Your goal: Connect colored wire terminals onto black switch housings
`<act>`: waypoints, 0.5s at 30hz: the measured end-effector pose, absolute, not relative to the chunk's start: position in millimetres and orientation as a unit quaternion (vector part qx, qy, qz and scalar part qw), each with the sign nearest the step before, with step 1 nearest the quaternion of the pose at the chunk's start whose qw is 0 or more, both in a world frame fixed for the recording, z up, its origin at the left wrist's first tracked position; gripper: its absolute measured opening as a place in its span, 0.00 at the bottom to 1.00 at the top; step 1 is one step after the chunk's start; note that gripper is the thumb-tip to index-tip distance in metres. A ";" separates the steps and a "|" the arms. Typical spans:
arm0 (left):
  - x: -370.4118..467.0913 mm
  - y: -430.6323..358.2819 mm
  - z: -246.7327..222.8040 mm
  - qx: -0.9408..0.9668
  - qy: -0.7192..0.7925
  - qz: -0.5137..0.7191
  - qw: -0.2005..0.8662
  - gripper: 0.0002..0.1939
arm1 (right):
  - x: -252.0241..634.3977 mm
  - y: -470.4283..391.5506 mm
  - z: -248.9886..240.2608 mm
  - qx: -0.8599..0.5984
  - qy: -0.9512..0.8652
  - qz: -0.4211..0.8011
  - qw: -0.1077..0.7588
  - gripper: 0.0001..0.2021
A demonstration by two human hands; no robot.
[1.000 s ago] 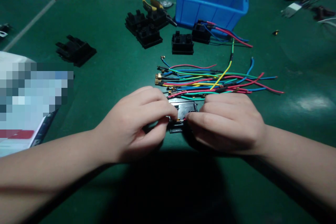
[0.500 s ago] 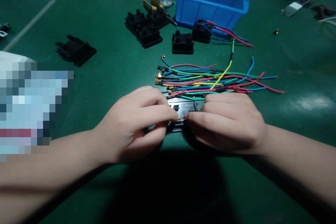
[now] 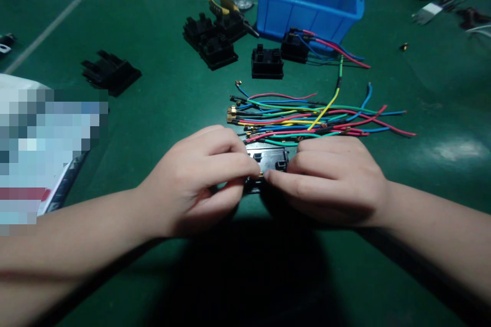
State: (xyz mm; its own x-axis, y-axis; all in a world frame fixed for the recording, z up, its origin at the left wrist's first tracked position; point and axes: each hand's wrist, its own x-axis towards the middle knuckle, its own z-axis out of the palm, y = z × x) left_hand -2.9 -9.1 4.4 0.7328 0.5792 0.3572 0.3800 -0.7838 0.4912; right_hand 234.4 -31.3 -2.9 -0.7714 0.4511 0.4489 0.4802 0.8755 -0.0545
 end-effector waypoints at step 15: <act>-4.4 -5.4 1.0 0.918 0.239 0.235 0.211 0.12 | 234.1 -32.2 -4.2 -0.252 -0.937 -0.017 0.243 0.12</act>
State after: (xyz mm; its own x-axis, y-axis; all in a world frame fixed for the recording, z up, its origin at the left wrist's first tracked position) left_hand -4.4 -5.4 1.0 0.7757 0.5373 0.3312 0.3393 -0.7974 0.4989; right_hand 234.1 -32.2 -4.2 -0.7550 0.4631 0.4642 0.4797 0.8727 -0.0904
